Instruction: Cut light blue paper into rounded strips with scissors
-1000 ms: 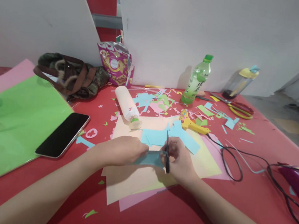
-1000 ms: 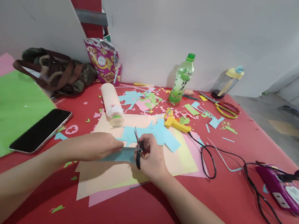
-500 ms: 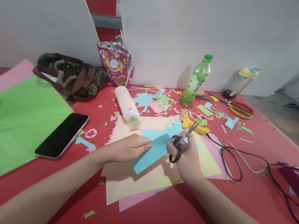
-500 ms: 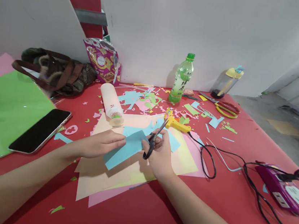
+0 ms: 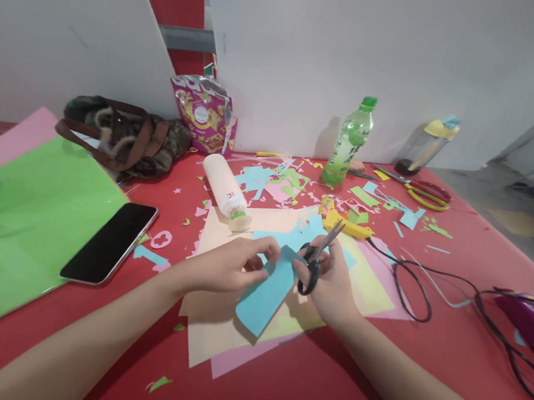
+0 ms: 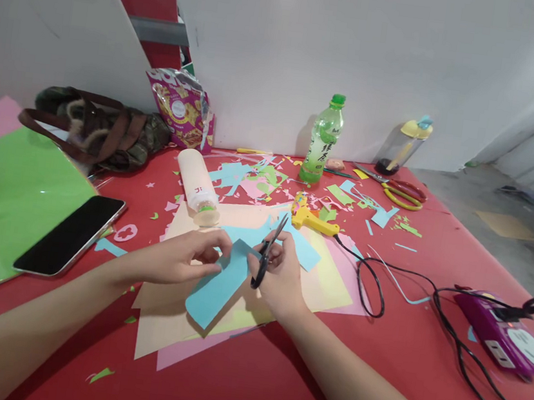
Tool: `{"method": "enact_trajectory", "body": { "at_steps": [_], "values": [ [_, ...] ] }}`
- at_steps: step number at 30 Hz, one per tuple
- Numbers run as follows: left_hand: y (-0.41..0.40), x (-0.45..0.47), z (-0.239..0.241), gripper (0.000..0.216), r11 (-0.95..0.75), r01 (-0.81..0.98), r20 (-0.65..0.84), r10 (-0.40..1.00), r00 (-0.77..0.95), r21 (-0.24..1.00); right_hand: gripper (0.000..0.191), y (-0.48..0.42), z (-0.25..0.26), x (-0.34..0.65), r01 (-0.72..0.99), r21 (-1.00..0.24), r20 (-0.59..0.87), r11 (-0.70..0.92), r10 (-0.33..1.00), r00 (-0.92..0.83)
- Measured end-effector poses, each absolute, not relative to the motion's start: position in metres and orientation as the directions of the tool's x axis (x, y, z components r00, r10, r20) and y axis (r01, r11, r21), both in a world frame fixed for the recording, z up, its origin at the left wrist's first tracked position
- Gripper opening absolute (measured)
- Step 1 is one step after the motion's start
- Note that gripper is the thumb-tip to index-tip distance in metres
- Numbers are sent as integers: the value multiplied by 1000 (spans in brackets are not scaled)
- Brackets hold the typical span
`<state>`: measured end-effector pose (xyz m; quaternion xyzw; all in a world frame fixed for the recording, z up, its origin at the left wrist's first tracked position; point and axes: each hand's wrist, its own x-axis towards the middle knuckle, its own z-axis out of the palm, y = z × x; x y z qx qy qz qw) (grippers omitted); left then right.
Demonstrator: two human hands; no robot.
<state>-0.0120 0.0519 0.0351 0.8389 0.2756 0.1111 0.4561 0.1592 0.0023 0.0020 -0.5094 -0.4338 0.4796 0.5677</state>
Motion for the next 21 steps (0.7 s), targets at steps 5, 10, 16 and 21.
{"method": "enact_trajectory", "body": {
  "at_steps": [5, 10, 16, 21],
  "values": [
    [48, -5, 39, 17, -548, 354, -59, 483, 874, 758, 33, 0, 2, 158, -134, -991, -29, -20, 997, 70],
    [47, -6, 36, 21, -520, 350, -70, 482, 873, 779, 33, -1, 2, 157, -136, -991, -27, -16, 996, 85],
    [53, -10, 33, 19, -430, 435, -33, 680, 733, 791, 32, -1, 6, 156, -185, -980, -90, -79, 995, 52],
    [53, -7, 30, 17, -397, 480, 92, 836, 541, 782, 34, -3, 9, 152, -205, -960, -186, -190, 982, -37]
  ]
}}
